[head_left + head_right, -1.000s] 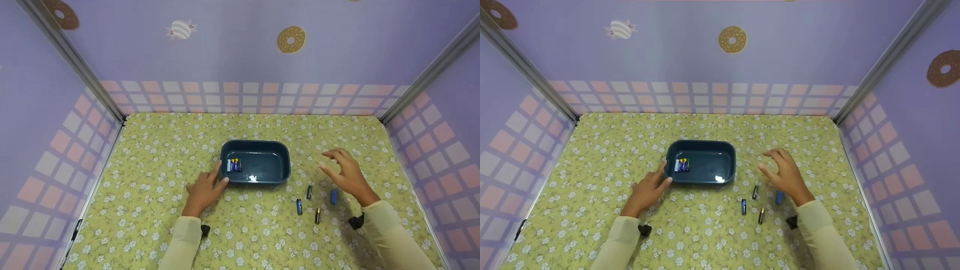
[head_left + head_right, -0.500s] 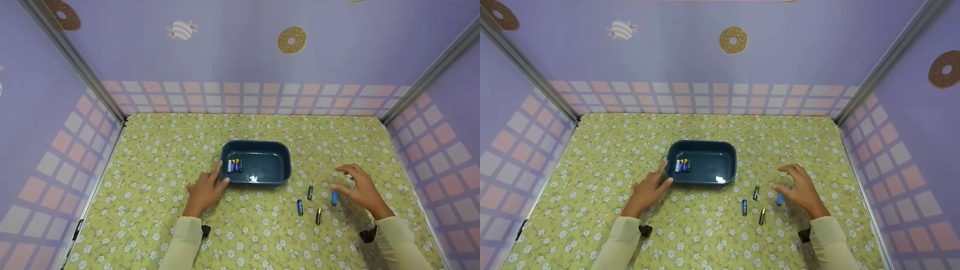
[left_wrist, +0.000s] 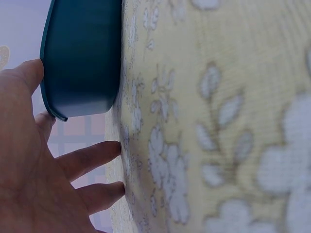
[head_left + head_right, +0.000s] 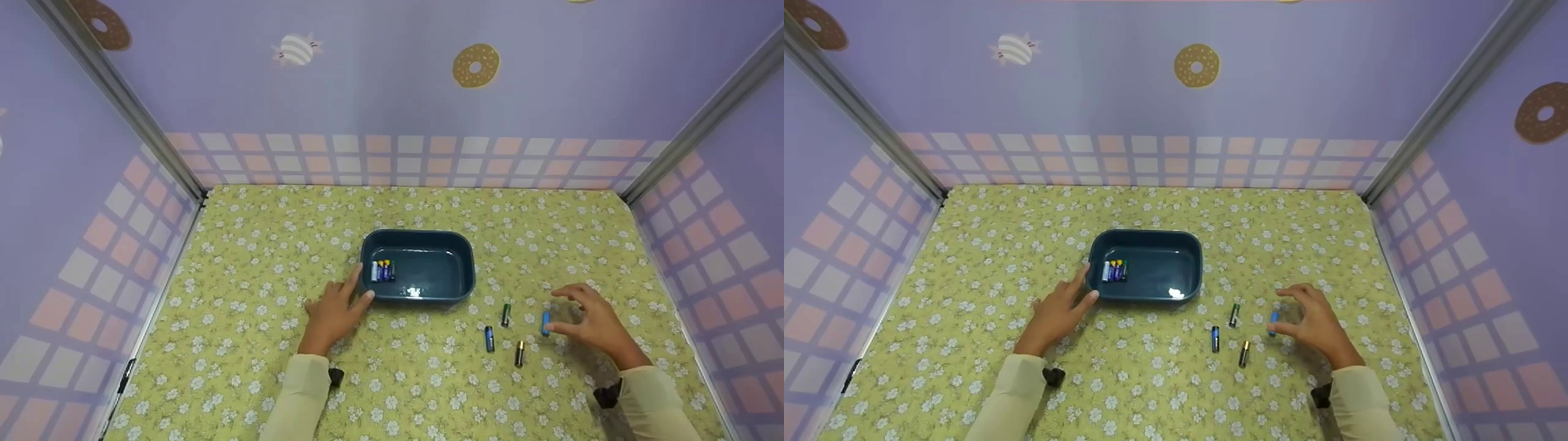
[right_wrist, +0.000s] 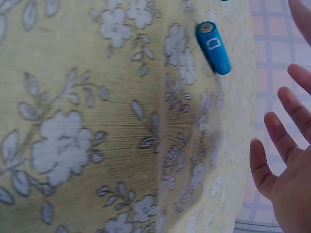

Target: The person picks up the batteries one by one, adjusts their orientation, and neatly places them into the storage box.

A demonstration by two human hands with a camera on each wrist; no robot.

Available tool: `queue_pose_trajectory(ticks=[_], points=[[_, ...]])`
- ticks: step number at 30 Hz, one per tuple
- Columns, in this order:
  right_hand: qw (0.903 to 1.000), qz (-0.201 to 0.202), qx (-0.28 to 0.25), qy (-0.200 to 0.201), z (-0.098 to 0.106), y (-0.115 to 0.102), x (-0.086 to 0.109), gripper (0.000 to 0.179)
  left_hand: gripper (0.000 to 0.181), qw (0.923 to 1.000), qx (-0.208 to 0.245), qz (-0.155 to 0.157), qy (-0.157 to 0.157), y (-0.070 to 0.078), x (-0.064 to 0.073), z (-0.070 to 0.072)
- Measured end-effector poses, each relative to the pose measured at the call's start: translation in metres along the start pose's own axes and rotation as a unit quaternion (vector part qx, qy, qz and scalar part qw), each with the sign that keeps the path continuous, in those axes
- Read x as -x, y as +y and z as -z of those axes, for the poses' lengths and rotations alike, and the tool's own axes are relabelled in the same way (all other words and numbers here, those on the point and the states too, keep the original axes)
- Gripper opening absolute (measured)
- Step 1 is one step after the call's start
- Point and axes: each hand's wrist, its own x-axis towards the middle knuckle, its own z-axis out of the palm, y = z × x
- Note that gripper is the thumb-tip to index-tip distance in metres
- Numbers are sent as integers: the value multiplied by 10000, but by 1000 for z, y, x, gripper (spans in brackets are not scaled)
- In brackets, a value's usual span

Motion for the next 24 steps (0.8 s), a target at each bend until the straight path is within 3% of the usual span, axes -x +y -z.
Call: queue_pose_trajectory(ticks=[11,24], points=[[9995,-80,80,-288,-9,8,7,72,80,10000,28,-13,36,0,0,-1],[9991,22,290,-296,-21,17,9,73,79,10000,77,-51,-11,-1,1,1]])
